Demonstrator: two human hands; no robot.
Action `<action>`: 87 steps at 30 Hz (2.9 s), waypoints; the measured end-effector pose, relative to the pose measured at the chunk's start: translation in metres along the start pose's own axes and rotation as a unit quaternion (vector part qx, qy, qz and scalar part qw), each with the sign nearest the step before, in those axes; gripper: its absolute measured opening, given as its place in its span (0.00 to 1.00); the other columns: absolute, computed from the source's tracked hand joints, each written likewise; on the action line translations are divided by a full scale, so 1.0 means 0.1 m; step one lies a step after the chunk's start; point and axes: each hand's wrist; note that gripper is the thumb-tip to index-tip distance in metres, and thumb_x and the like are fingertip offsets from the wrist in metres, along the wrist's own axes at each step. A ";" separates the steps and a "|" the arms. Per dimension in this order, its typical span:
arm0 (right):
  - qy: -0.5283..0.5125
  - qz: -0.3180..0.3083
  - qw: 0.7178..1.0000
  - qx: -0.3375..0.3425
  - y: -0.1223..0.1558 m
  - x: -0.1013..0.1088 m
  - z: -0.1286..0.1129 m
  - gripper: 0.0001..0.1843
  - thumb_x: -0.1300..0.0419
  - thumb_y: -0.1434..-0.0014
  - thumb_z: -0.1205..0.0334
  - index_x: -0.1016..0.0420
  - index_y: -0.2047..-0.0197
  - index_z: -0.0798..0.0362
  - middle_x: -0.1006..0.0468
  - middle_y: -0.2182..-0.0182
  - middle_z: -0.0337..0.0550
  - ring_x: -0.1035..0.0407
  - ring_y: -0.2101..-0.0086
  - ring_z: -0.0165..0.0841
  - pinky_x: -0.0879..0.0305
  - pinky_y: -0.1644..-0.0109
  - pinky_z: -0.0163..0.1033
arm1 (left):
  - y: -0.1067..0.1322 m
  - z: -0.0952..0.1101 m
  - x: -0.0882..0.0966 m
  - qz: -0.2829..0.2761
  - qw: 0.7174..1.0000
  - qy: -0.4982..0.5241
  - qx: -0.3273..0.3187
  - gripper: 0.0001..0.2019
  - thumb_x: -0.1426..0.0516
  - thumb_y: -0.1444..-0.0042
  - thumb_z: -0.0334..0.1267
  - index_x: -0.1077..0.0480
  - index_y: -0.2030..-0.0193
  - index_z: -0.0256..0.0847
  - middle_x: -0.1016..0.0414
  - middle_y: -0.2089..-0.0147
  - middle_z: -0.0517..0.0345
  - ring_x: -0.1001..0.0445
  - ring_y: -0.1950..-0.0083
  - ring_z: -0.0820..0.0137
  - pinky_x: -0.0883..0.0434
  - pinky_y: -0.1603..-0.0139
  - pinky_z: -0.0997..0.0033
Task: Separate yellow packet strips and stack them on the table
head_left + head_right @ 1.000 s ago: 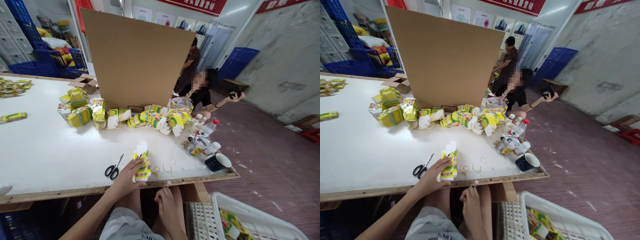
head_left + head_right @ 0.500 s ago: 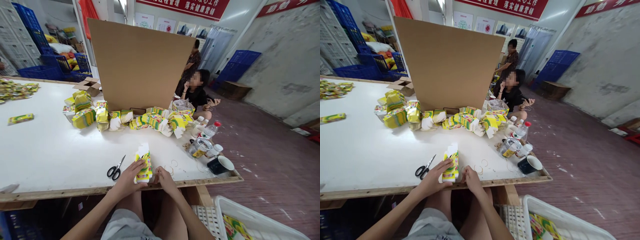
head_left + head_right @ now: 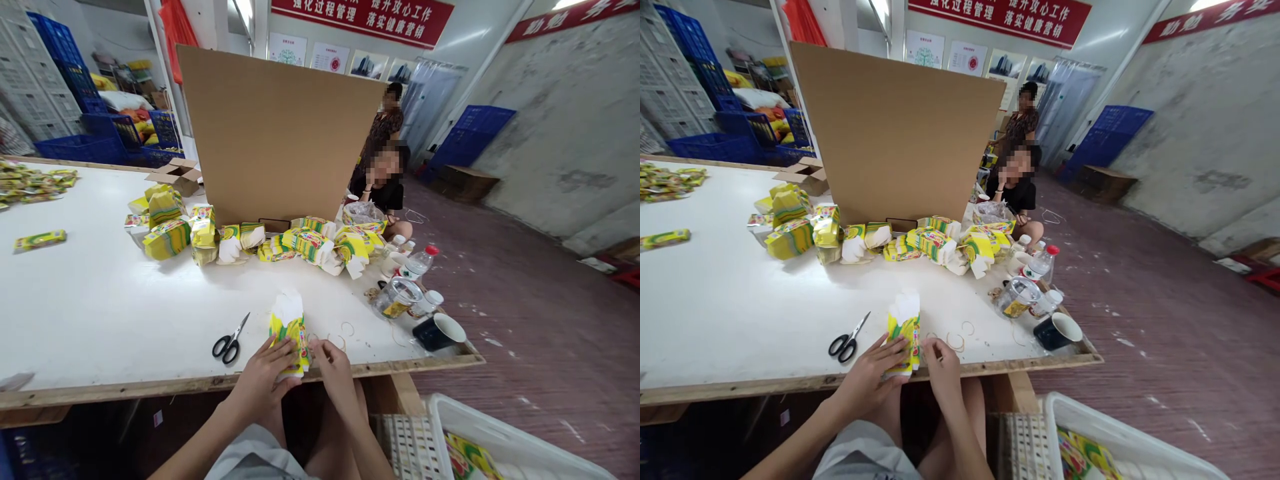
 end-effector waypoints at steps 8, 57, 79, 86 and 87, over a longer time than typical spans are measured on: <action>-0.064 0.031 0.997 -0.023 0.09 -0.08 -0.01 0.15 0.34 0.51 0.49 0.25 0.68 0.53 0.21 0.71 0.43 0.29 0.70 0.38 0.33 0.64 0.40 | 0.00 0.01 -0.14 0.051 0.998 0.007 -0.023 0.18 0.41 0.40 0.35 0.29 0.43 0.43 0.26 0.40 0.50 0.29 0.37 0.58 0.32 0.35 0.46; -0.144 0.002 0.987 -0.073 0.45 -0.02 -0.64 0.21 0.32 0.52 0.42 0.20 0.68 0.53 0.17 0.71 0.46 0.24 0.67 0.44 0.27 0.62 0.44 | -0.33 0.41 0.07 0.182 0.661 0.675 0.272 0.19 0.33 0.53 0.51 0.21 0.62 0.38 0.17 0.66 0.53 0.20 0.61 0.60 0.23 0.60 0.63; -0.122 0.048 0.990 0.049 0.46 0.13 -0.54 0.27 0.36 0.44 0.50 0.31 0.44 0.50 0.22 0.56 0.50 0.27 0.64 0.38 0.28 0.60 0.40 | -0.14 0.40 0.09 0.086 0.801 0.565 0.179 0.30 0.43 0.40 0.46 0.49 0.34 0.48 0.23 0.53 0.49 0.23 0.56 0.61 0.27 0.55 0.64; -0.109 -0.056 0.992 0.043 0.47 0.29 -0.56 0.18 0.40 0.39 0.49 0.30 0.49 0.48 0.22 0.61 0.44 0.28 0.62 0.37 0.31 0.59 0.36 | -0.12 0.46 0.23 0.028 0.793 0.588 0.155 0.23 0.40 0.42 0.44 0.40 0.44 0.44 0.25 0.63 0.55 0.25 0.61 0.65 0.30 0.59 0.68; -0.100 -0.065 0.992 0.050 0.47 0.31 -0.56 0.15 0.41 0.38 0.49 0.30 0.52 0.49 0.23 0.64 0.42 0.29 0.65 0.35 0.32 0.62 0.35 | -0.11 0.46 0.22 0.020 0.782 0.603 0.153 0.21 0.38 0.44 0.44 0.39 0.46 0.43 0.25 0.64 0.56 0.26 0.63 0.66 0.31 0.61 0.70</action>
Point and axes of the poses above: each hand's wrist, its own y-axis away from the middle knuckle, its own x-axis out of the back of the hand, z = x × y
